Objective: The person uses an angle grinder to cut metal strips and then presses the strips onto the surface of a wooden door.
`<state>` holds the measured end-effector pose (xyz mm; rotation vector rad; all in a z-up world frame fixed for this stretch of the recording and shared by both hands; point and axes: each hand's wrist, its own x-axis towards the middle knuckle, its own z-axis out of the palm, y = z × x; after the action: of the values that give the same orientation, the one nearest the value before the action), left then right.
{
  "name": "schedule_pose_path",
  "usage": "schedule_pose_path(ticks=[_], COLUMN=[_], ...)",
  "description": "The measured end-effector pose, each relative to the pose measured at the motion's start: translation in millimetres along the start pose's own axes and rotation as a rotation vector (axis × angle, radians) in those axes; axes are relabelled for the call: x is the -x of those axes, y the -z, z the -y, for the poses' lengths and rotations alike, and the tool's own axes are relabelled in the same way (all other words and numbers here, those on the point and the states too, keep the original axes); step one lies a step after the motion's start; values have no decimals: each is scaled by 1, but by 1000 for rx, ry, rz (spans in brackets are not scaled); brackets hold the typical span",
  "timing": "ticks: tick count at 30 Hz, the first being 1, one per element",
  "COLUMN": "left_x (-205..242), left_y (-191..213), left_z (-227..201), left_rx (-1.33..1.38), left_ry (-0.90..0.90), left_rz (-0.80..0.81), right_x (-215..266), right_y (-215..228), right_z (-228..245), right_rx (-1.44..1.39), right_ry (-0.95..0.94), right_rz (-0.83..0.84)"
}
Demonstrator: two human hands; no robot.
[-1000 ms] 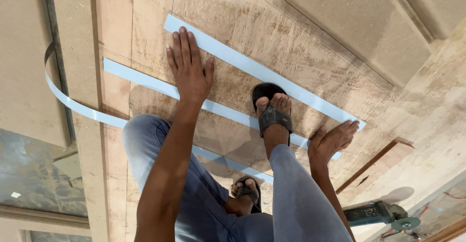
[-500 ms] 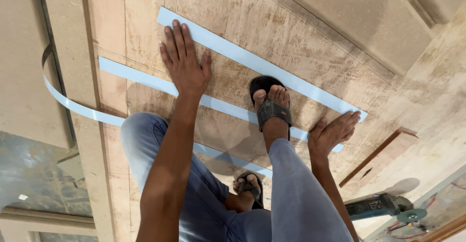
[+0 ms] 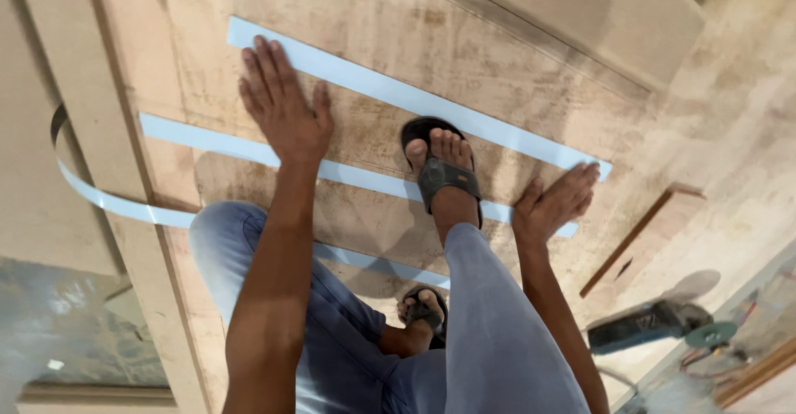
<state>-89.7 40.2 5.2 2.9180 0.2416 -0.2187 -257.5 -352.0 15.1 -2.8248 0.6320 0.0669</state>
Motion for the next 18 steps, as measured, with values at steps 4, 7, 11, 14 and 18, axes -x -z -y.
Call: schedule_pose_path(ticks=[4, 7, 11, 14, 18], left_x=[2, 3, 5, 5, 6], left_y=[0, 2, 3, 3, 5], left_z=[-5, -8, -10, -13, -14], left_rx=[24, 38, -32, -42, -42], left_ry=[1, -1, -7, 11, 7], left_rz=[32, 4, 39, 60, 75], right_x=[-1, -3, -4, -6, -7], right_y=[-1, -4, 0, 2, 5], right_z=[-9, -11, -11, -11, -11], right_rx=[24, 14, 28, 17, 14], right_ry=[-3, -26, -79, -69, -89], right_rz=[-47, -44, 13, -3, 15])
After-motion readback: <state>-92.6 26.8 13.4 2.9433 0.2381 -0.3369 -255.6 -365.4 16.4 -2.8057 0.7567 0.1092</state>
